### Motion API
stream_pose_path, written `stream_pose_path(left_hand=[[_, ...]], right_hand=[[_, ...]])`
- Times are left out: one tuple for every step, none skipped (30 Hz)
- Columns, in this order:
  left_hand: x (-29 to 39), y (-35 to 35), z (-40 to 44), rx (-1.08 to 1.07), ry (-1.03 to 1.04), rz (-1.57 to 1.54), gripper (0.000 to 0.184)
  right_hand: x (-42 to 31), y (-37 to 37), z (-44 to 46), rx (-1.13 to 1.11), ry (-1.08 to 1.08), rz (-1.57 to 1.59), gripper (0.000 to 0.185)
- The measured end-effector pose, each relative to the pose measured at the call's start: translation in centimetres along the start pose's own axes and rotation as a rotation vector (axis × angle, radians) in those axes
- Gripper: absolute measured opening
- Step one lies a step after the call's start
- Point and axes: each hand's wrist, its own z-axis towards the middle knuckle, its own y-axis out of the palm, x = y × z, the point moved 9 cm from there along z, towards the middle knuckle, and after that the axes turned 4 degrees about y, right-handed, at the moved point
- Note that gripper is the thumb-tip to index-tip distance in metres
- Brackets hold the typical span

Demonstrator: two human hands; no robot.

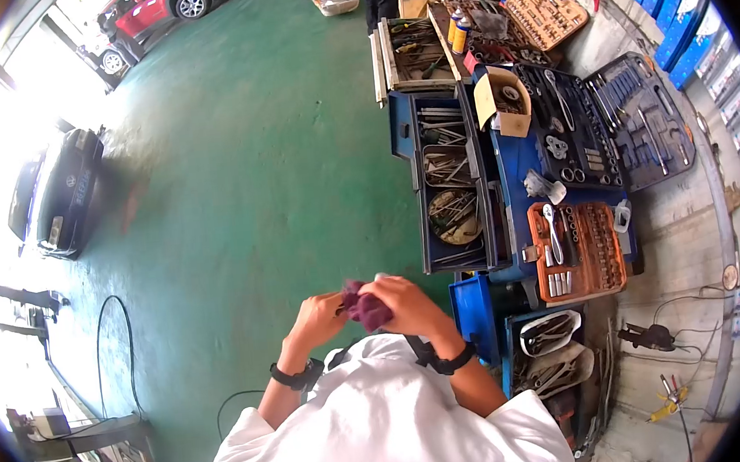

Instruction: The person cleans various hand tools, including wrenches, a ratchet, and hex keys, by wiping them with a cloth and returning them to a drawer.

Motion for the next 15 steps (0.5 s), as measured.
stream_pose_path(left_hand=[[0.5, 0.3, 0.6, 0.022, 0.078, 0.011, 0.010], [0.9, 0.4, 1.0, 0.045, 0.159, 0.025, 0.010], [0.4, 0.3, 1.0, 0.048, 0.158, 0.032, 0.010], [0.6, -1.0, 1.1, 0.067, 0.075, 0.035, 0.009], [0.7, -2.4, 1.6, 0.096, -0.005, 0.041, 0.010], [0.8, -3.2, 1.6, 0.083, -0.046, 0.042, 0.011], [0.6, -3.7, 1.9, 0.083, -0.044, 0.053, 0.011], [0.4, -3.6, 1.9, 0.050, -0.042, 0.041, 0.011], [0.1, -3.2, 1.7, 0.018, -0.044, 0.025, 0.012], [-0.4, -2.9, 1.7, 0.014, -0.051, 0.020, 0.012], [-0.8, -2.3, 1.8, -0.010, -0.047, 0.043, 0.019], [-0.9, -1.6, 1.6, -0.034, -0.041, 0.061, 0.026], [-0.4, -1.4, 1.6, -0.036, -0.049, 0.047, 0.026], [-0.5, -1.3, 1.4, -0.060, -0.147, -0.002, 0.036], [-1.0, -1.1, 1.0, -0.089, -0.241, -0.045, 0.047]], right_hand=[[-1.4, 0.3, 0.9, 0.014, -0.058, 0.004, 0.053], [-1.2, 0.5, 1.3, -0.001, -0.031, 0.023, 0.054], [-0.7, 0.8, 1.7, -0.013, -0.005, 0.045, 0.055], [0.1, 0.7, 1.9, -0.014, -0.007, 0.050, 0.055], [1.9, 0.3, 2.3, -0.056, 0.024, 0.110, 0.055], [3.5, 0.2, 2.5, -0.092, 0.059, 0.176, 0.054], [3.9, -0.5, 2.9, -0.085, 0.053, 0.180, 0.054], [3.9, -0.6, 2.9, -0.107, 0.012, 0.139, 0.054], [3.7, -0.5, 2.8, -0.134, -0.025, 0.099, 0.053], [3.8, -0.5, 2.8, -0.130, -0.033, 0.115, 0.053], [3.8, 0.0, 2.9, -0.141, -0.025, 0.120, 0.053], [4.2, 0.2, 2.9, -0.117, 0.036, 0.173, 0.054], [4.5, 0.5, 2.9, -0.091, 0.098, 0.223, 0.054], [3.3, 0.8, 3.4, -0.110, 0.117, 0.251, 0.058], [3.0, 2.1, 3.9, -0.107, 0.128, 0.252, 0.058]])
